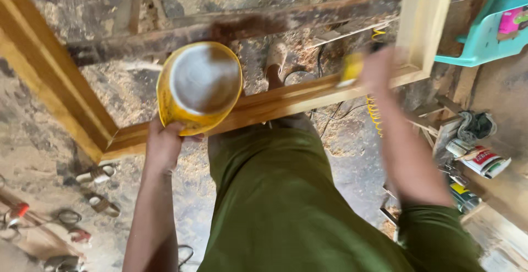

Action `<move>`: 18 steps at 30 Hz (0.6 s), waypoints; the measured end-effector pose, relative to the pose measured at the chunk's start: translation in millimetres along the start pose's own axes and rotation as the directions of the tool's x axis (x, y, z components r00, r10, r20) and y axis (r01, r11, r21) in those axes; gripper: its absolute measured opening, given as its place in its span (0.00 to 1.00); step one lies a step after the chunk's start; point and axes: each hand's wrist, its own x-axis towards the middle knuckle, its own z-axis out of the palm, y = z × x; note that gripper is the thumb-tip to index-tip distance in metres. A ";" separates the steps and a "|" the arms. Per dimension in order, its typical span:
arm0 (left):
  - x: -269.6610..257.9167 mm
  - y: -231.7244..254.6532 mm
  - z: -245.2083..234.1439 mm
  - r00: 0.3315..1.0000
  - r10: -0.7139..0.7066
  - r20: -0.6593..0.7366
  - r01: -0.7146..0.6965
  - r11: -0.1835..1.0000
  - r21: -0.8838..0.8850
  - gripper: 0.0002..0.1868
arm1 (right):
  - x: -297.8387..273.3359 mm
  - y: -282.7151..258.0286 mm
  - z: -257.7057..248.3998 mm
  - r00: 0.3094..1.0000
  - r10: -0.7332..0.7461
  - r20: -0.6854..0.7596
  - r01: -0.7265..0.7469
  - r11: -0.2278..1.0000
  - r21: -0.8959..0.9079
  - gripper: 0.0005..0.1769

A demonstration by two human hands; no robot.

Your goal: The person applies a liquid finish to a wooden frame using a paintbrush. They repeatedly dip the brush into a yellow bucket and brush the liquid onto the frame's surface, moving along its length.

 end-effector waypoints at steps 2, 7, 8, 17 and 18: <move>1.1 -1.7 17.9 0.994 0.039 0.105 -0.035 0.999 -0.035 0.20 | -31.2 -45.9 48.4 0.995 -0.016 0.097 -0.011 0.963 0.271 0.13; 3.7 -8.3 62.2 0.992 0.016 0.124 -0.010 0.999 -0.052 0.22 | -28.8 -37.5 47.2 0.959 0.108 0.262 -0.224 0.853 0.470 0.10; 2.3 -10.0 69.9 0.992 0.016 0.128 -0.010 0.999 -0.048 0.21 | -12.7 -22.7 26.5 0.926 0.214 0.310 -0.349 0.798 0.491 0.08; -3.1 -19.4 130.8 0.984 0.044 0.174 -0.033 0.997 -0.064 0.21 | 32.8 30.2 -77.5 0.984 0.001 0.177 -0.004 1.000 0.015 0.08; -4.0 -20.1 136.4 0.986 0.032 0.161 -0.024 0.998 -0.055 0.20 | 27.2 18.1 -60.1 0.974 -0.039 0.225 0.005 0.988 0.152 0.06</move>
